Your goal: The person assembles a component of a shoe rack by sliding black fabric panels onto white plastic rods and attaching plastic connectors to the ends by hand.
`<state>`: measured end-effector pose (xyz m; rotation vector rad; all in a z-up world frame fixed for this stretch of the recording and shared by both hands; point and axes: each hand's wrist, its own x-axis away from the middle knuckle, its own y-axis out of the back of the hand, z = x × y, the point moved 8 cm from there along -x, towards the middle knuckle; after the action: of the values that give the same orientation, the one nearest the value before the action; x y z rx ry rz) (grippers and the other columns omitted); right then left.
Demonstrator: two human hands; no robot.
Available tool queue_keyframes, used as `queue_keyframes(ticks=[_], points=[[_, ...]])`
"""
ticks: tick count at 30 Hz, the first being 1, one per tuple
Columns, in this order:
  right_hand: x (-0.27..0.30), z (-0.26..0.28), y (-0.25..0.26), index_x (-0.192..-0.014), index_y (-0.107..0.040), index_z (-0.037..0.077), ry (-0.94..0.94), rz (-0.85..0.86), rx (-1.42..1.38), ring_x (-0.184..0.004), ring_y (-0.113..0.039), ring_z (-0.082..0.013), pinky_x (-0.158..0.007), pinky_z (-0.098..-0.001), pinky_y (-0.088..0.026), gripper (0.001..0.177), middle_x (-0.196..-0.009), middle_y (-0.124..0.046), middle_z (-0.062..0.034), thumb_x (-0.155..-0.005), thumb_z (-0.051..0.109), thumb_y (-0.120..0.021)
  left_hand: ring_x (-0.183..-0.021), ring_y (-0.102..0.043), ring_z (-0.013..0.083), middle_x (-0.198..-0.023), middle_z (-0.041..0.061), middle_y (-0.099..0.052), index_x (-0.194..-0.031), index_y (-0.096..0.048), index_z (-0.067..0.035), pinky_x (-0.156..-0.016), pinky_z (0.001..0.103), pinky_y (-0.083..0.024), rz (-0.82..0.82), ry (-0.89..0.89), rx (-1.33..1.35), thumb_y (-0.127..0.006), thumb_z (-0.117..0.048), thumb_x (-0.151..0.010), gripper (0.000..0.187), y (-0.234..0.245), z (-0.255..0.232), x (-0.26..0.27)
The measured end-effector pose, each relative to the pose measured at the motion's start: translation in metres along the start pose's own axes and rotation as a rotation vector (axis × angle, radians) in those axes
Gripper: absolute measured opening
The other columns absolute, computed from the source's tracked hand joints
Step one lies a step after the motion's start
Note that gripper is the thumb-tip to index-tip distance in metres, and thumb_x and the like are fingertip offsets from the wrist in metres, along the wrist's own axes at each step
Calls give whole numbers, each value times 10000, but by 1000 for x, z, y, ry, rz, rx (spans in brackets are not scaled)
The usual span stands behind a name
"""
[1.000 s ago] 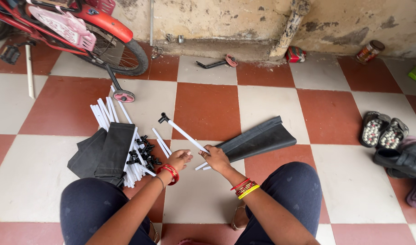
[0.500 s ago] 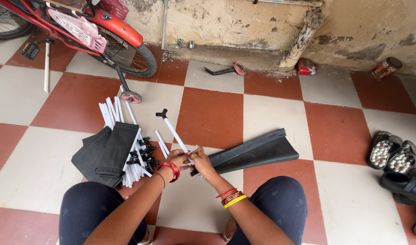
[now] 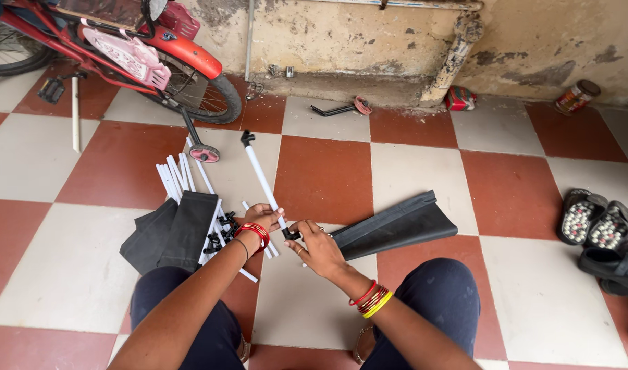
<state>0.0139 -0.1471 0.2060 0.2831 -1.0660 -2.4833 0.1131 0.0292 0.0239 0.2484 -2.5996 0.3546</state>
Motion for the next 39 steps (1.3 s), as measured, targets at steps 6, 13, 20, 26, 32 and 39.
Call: queue_keyframes(ticks=[6, 13, 20, 26, 32, 39], points=[[-6, 1, 0, -1132, -504, 16, 140, -37, 123, -1027, -676, -398, -811, -498, -565, 309, -1174, -656, -192, -1010, 287, -591, -942, -745, 254, -1018, 115, -690, -1124, -678, 14, -869, 356, -652, 188, -21, -40, -652, -71, -957, 188, -25, -8, 3], [-8, -9, -4, -1112, -476, 1, -47, -62, -22, -926, -669, -435, -784, -525, -541, 238, -1138, -643, -221, -1029, 217, -531, -870, -743, 258, -975, 116, -696, -1106, -663, 28, -808, 365, -651, 165, 9, 30, -611, -108, -999, 181, -30, 5, -16], [-18, -24, -26, -1111, -541, 0, -79, -215, -215, -928, -655, -435, -785, -504, -516, 200, -1068, -660, -238, -1035, 185, -553, -749, -711, 252, -871, 107, -661, -1028, -670, 22, -708, 364, -644, 66, 60, 144, -613, -95, -1003, 133, -13, 29, -45], [-30, -76, -54, -1095, -575, -7, -235, -250, -340, -873, -727, -315, -800, -415, -561, 197, -990, -716, -220, -1038, 171, -512, -732, -690, 283, -857, 131, -649, -1011, -648, 53, -706, 395, -644, 4, 56, 287, -631, -69, -1007, 123, -13, 43, -57], [-37, -125, -108, -1219, -565, 22, -657, 0, -1508, -839, -709, -238, -785, -334, -587, 330, -1074, -740, -218, -1066, 203, -335, -824, -714, 274, -926, 117, -664, -1028, -640, 18, -778, 425, -667, 7, 192, 354, -581, -112, -1010, 144, -27, 38, -41], [-35, -111, -85, -1267, -545, 63, -625, -114, -1041, -888, -698, -221, -800, -325, -571, 310, -1136, -660, -130, -1062, 290, -502, -852, -737, 253, -930, 93, -692, -1066, -663, 0, -785, 373, -631, 85, 84, 298, -630, -152, -1014, 164, -29, 33, -46]])
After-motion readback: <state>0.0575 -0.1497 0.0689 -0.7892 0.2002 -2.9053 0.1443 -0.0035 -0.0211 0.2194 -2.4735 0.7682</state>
